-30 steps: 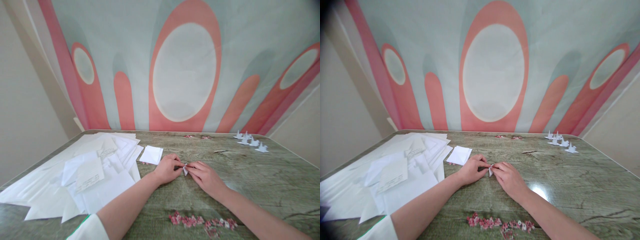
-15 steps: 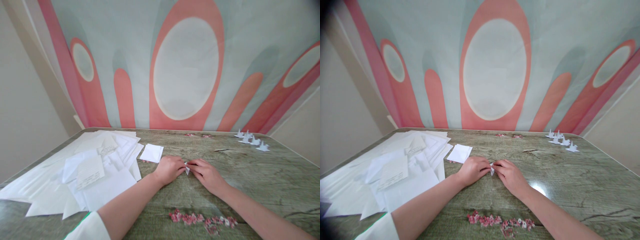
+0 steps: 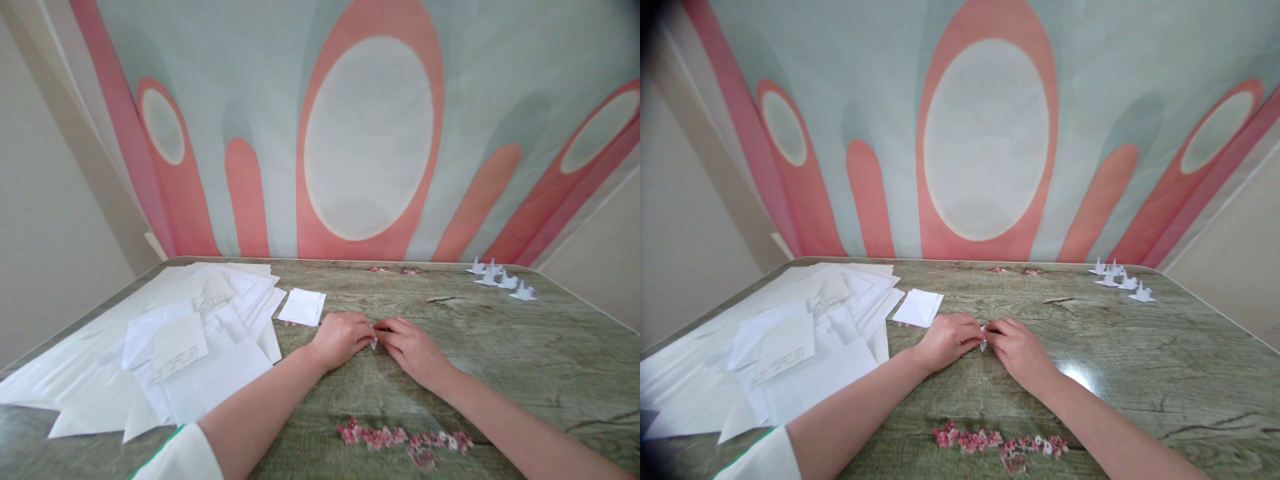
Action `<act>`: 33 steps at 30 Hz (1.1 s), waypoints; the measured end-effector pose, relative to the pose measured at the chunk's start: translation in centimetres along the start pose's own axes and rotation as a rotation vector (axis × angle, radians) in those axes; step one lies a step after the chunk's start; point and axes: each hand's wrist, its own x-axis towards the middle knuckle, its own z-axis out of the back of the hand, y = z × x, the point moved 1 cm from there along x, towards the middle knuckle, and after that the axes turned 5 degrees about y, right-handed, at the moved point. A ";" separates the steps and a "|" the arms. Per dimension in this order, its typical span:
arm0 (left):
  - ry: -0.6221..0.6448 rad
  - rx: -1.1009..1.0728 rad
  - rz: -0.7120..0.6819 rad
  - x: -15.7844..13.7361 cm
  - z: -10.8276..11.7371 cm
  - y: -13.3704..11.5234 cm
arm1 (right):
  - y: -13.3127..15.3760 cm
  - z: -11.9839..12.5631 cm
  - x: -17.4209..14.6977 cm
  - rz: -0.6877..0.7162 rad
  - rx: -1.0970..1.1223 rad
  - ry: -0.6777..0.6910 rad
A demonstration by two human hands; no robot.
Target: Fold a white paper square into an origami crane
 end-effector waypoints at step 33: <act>0.130 0.172 -0.010 -0.4 1.0 -0.7 | -0.1 -0.2 -0.4 -0.021 -0.141 0.123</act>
